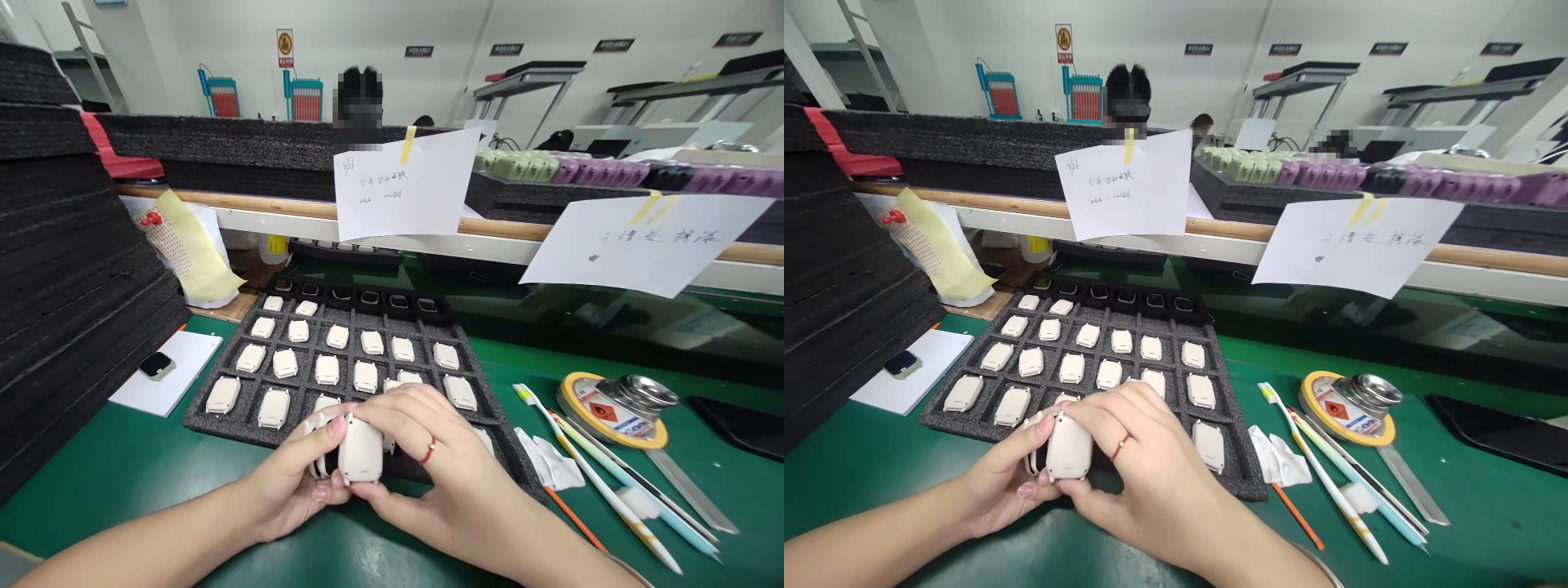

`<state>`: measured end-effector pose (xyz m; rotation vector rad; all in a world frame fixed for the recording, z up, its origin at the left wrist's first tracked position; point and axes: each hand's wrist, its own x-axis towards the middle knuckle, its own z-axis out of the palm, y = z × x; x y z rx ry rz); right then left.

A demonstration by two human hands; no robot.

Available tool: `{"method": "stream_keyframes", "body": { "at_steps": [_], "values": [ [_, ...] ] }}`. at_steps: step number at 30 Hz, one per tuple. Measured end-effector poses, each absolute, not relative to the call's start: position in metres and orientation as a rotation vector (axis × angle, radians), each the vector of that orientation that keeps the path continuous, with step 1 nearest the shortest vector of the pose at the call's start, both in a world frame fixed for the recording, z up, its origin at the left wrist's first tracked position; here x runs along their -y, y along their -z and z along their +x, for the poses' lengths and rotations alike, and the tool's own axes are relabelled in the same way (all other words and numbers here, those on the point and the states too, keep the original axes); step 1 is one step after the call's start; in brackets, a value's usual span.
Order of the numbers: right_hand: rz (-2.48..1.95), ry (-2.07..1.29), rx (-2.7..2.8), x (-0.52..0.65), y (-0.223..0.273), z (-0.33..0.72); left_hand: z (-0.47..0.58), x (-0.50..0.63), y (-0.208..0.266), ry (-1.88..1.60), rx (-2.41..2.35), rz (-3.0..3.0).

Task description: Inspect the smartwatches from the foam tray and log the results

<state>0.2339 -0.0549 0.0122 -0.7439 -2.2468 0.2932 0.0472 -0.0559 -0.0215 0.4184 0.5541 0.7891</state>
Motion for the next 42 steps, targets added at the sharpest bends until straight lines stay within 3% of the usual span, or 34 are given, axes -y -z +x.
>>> {"method": "stream_keyframes", "body": {
  "at_steps": [8, 17, 28, 42],
  "values": [
    [-1.150, -0.115, 2.179, 0.017, -0.015, 0.273, 0.047, 0.053, 0.021, -0.799, -0.608, 0.422],
    [-1.356, -0.327, 2.413, 0.001, 0.003, 0.280, 0.045, 0.054, 0.024, -0.763, -0.533, 0.604],
    [-0.800, -0.545, 2.225, 0.051, -0.023, 0.242, 0.049, 0.058, 0.021, -0.777, -0.519, 0.526],
    [-0.660, -0.374, 2.086, 0.059, -0.009, 0.226, 0.051, 0.057, 0.020, -0.720, -0.558, 0.424]
  ]
}}
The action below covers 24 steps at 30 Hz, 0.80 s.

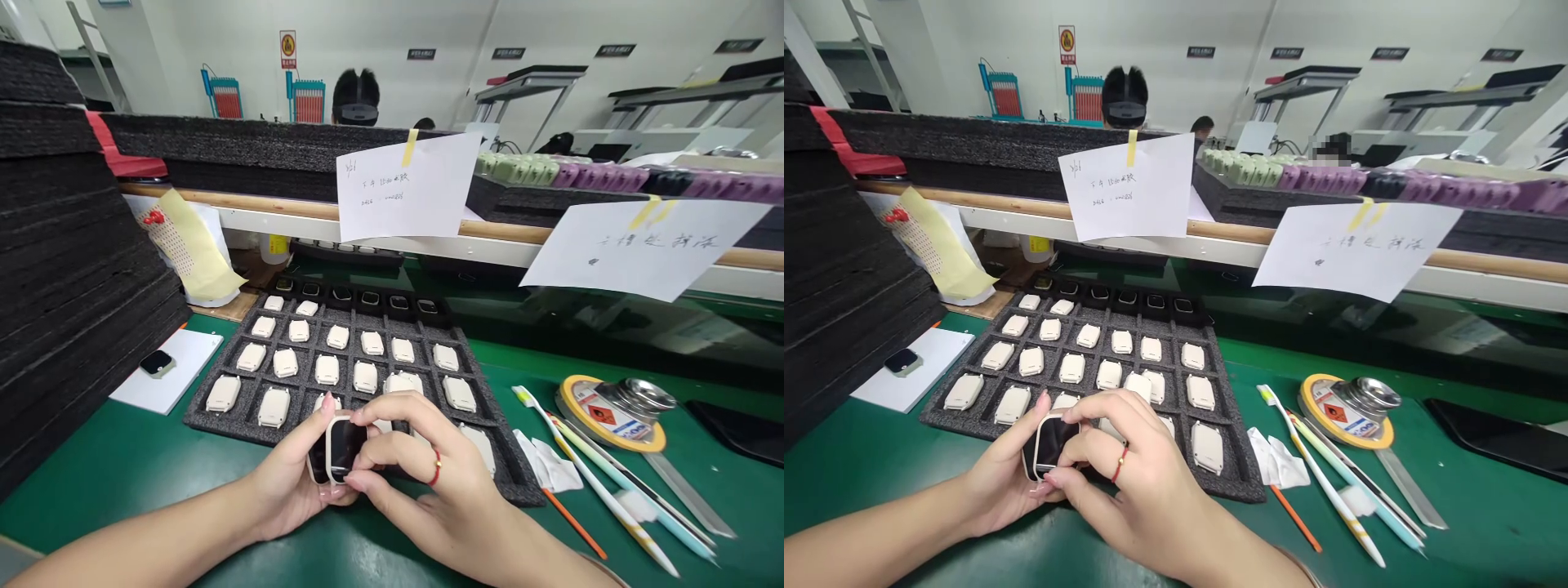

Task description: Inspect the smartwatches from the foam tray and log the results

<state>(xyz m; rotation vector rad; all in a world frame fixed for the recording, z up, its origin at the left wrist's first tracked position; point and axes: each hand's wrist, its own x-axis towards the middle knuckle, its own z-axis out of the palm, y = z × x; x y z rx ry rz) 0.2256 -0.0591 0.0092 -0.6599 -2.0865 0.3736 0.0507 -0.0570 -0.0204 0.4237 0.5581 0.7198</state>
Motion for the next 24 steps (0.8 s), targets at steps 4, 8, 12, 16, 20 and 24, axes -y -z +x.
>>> {"method": "stream_keyframes", "body": {
  "at_steps": [4, 8, 12, 16, 20, 24],
  "values": [
    [-0.611, -0.389, 1.910, 0.060, -0.010, 0.228, 0.050, 0.059, 0.020, -0.725, -0.525, 0.491],
    [-0.618, -0.576, 1.632, 0.063, -0.011, 0.232, 0.048, 0.059, 0.020, -0.717, -0.501, 0.539],
    [-0.662, -0.635, 1.595, 0.061, -0.010, 0.232, 0.047, 0.057, 0.020, -0.726, -0.502, 0.510],
    [-0.732, -0.746, 1.582, 0.056, -0.007, 0.229, 0.047, 0.057, 0.020, -0.729, -0.447, 0.527],
    [-0.739, -0.810, 1.580, 0.053, -0.003, 0.229, 0.047, 0.058, 0.021, -0.729, -0.420, 0.547],
    [-0.720, -0.603, 1.696, 0.050, -0.005, 0.234, 0.046, 0.058, 0.021, -0.734, -0.406, 0.560]
  ]
}}
